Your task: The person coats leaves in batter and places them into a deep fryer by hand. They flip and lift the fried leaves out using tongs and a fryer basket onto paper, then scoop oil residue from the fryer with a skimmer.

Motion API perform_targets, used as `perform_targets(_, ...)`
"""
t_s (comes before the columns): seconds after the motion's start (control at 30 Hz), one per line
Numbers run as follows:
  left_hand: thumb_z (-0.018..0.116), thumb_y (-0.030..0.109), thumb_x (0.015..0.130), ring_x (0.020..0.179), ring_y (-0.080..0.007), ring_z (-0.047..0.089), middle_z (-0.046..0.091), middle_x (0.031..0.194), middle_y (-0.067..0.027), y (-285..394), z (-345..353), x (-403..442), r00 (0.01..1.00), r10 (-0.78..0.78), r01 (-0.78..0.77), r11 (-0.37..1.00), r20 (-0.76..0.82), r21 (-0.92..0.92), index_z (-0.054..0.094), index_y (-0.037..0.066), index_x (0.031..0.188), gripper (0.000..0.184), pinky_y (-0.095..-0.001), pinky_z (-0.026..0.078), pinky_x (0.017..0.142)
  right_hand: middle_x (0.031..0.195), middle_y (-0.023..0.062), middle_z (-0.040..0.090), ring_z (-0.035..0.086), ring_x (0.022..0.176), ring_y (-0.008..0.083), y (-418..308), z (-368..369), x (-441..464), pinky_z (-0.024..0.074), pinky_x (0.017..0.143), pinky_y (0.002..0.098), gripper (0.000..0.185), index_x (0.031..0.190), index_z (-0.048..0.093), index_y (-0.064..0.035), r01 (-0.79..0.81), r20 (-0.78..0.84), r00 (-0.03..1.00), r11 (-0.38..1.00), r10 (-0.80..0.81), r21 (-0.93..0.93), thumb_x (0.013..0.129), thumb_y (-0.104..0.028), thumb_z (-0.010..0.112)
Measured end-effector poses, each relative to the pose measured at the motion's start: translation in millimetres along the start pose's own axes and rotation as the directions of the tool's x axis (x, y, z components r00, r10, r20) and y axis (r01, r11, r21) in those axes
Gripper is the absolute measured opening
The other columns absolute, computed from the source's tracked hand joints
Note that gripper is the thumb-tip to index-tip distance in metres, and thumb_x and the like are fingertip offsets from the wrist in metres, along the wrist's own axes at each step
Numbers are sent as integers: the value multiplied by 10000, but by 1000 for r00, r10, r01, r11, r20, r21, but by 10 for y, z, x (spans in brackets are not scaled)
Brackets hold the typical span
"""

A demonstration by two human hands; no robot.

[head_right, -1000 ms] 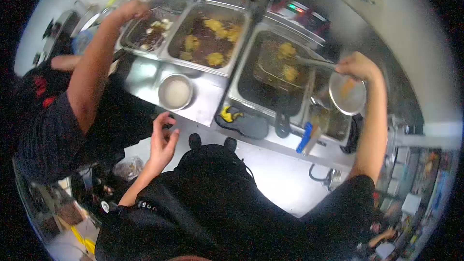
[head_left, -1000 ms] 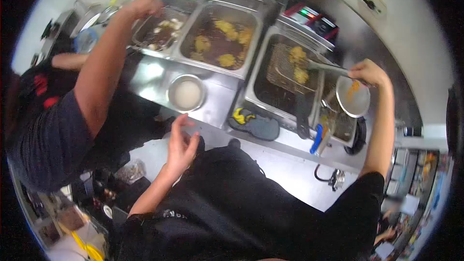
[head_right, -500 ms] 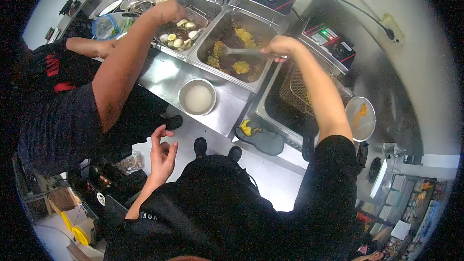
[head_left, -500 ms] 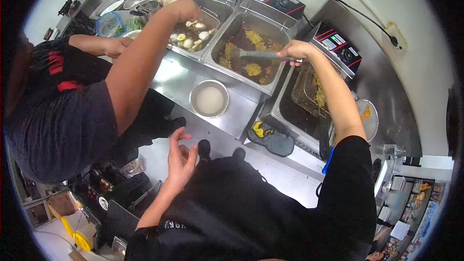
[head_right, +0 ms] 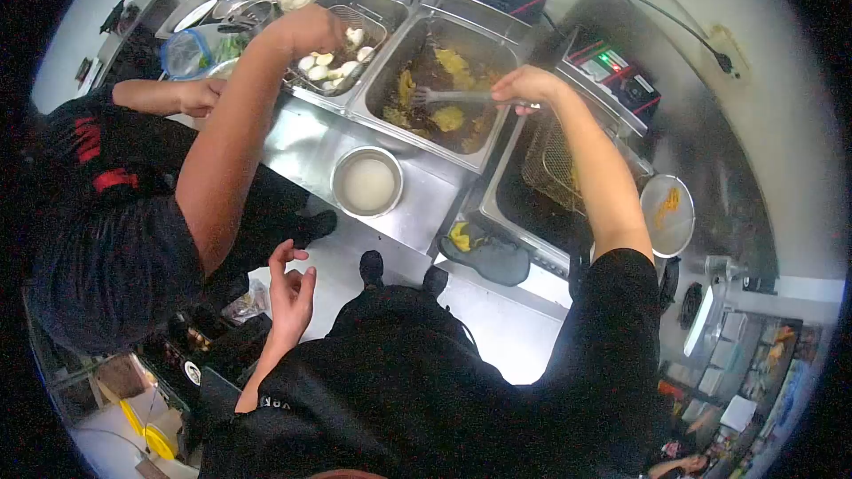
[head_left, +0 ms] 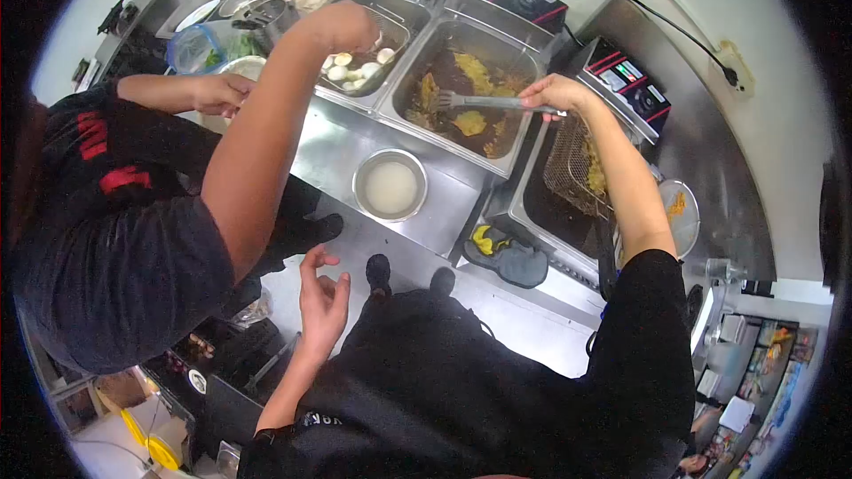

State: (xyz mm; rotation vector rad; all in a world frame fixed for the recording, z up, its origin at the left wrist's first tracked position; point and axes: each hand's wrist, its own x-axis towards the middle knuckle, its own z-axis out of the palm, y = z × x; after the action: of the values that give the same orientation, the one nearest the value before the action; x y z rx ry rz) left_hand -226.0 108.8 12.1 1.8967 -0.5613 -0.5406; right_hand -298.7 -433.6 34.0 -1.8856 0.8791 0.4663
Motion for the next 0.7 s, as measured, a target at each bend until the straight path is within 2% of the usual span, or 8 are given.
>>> perform_targets(0.1, 582, -27, 844, 546, -66, 455, 527, 1100, -108, 28, 40, 25, 999, 31, -31, 999, 12, 16, 332, -2, 1346, 561, -218, 383, 500, 849, 28, 708, 535, 502, 91, -176, -64, -464, 446, 461, 227, 267, 1084, 677, -71, 8, -79, 997, 998, -13, -60, 854, -208, 677)
perform_targets(0.17, 568, -39, 850, 566, -57, 446, 516, 1100, -100, 41, 112, 62, 996, 78, -79, 997, 49, 5, 327, -4, 1346, 553, -207, 376, 515, 863, 33, 709, 562, 582, 84, -169, -166, -816, 469, 497, 243, 302, 1113, 674, -66, 9, -174, 984, 990, -34, -141, 844, -203, 682)
perform_targets(0.3, 559, -45, 854, 582, -53, 450, 496, 1113, -90, 100, 345, 116, 988, 106, -100, 993, 111, -62, 319, 9, 1352, 555, -202, 375, 526, 878, 11, 701, 561, 629, 89, -215, -431, -2028, 480, 550, 245, 325, 1117, 678, -74, -13, -354, 933, 973, -71, -230, 837, -237, 684)
perform_targets(0.33, 559, -45, 854, 586, -54, 449, 499, 1110, -90, 131, 404, 124, 985, 115, -107, 992, 130, -72, 324, 13, 1351, 552, -201, 378, 530, 857, 23, 691, 565, 696, 73, -145, -482, -2337, 444, 506, 227, 289, 1086, 688, -79, -36, -424, 904, 980, -51, -194, 836, -221, 690)
perform_targets(0.4, 560, -45, 854, 589, -54, 449, 502, 1106, -90, 182, 511, 126, 979, 130, -118, 989, 158, -86, 329, 16, 1350, 550, -201, 380, 534, 833, 10, 680, 567, 705, 74, 42, -682, -2891, 440, 515, 216, 283, 1080, 695, -95, -136, -459, 888, 969, 27, -206, 835, -236, 690)
perform_targets(0.5, 569, -36, 852, 592, -58, 449, 510, 1105, -95, 231, 675, 110, 965, 176, -168, 984, 196, -55, 343, 19, 1344, 544, -207, 389, 538, 783, -10, 677, 523, 534, 59, 388, -766, -3374, 415, 457, 203, 265, 1058, 699, -76, -272, -529, 829, 957, 179, -103, 817, -186, 702)
perform_targets(0.63, 594, -16, 846, 594, -66, 454, 517, 1114, -100, 242, 829, 47, 950, 220, -210, 975, 222, -67, 350, 21, 1342, 554, -219, 396, 530, 764, -17, 676, 487, 470, 53, 1029, -821, -3317, 404, 427, 207, 250, 1039, 702, -68, -348, -436, 857, 933, 275, -96, 810, -169, 707)
perform_targets(0.7, 600, -9, 846, 595, -67, 458, 517, 1119, -100, 242, 838, 10, 952, 232, -226, 973, 202, -48, 349, 22, 1343, 557, -221, 395, 523, 753, 11, 680, 529, 538, 97, 1152, -751, -3212, 433, 468, 228, 273, 1014, 711, -46, -355, -417, 857, 933, 302, -54, 789, -200, 721)
